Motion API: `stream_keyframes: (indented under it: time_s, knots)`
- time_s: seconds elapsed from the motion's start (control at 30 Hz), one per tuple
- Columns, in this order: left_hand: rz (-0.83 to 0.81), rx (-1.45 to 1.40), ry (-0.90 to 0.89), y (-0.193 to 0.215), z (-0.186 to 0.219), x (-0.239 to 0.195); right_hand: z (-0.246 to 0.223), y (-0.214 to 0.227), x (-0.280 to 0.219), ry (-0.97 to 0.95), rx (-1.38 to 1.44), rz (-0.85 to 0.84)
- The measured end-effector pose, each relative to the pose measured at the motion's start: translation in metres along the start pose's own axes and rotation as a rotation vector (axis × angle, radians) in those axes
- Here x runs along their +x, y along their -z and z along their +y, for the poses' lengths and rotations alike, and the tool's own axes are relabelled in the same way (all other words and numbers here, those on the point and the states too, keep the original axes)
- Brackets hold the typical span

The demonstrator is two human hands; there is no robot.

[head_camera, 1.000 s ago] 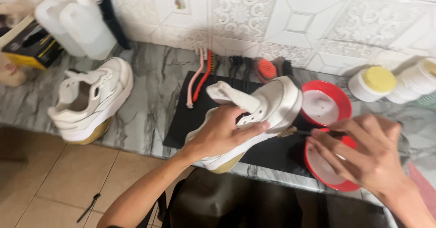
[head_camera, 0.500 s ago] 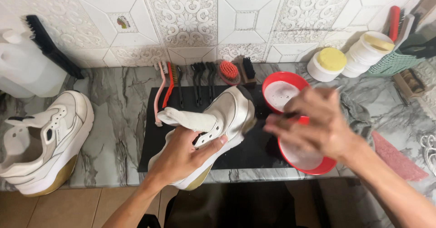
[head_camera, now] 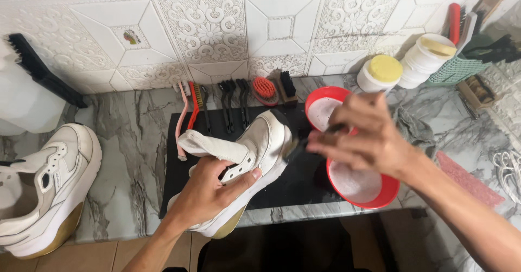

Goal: The person scrubs the sole and upper of a white sneaker using a brush dipped in soapy water from a red bowl. They then wipe the shoe with a cloth and continue scrubbing different sections of the shoe's exterior.

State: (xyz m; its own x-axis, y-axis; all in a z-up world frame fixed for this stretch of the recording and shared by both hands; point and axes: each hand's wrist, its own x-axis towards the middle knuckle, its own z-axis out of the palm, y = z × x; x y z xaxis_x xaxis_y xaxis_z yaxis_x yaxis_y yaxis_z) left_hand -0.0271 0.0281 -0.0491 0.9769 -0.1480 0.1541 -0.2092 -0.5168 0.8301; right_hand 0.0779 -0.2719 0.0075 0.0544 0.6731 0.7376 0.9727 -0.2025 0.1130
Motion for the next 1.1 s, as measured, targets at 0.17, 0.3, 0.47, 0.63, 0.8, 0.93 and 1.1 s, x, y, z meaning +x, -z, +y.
stream_keyframes:
  time_s: [0.17, 0.3, 0.47, 0.63, 0.8, 0.93, 1.1]
  knots:
    - [-0.014, 0.049, -0.048, 0.002, -0.007, 0.005, 0.023, 0.002, -0.014, -0.044, -0.018, -0.068]
    - [-0.071, 0.061, 0.024, 0.008, 0.0, 0.004, -0.002, 0.003, 0.009, 0.04, 0.045, -0.131]
    - [-0.057, 0.045, -0.057, 0.005, -0.008, 0.003, 0.021, 0.001, -0.008, -0.039, 0.025, -0.058]
    - [-0.111, 0.1, 0.039, 0.005, -0.006, 0.001, 0.023, 0.006, -0.004, -0.007, 0.091, -0.125]
    - [-0.125, 0.097, -0.032, 0.008, -0.004, 0.003, 0.006, 0.01, 0.014, 0.032, 0.14, -0.159]
    - [-0.107, -0.01, -0.047, 0.004, -0.01, 0.005, 0.035, 0.004, -0.009, -0.076, 0.053, -0.08]
    - [-0.074, 0.118, 0.057, 0.0, -0.026, 0.002, 0.021, 0.005, -0.003, -0.099, 0.139, -0.171]
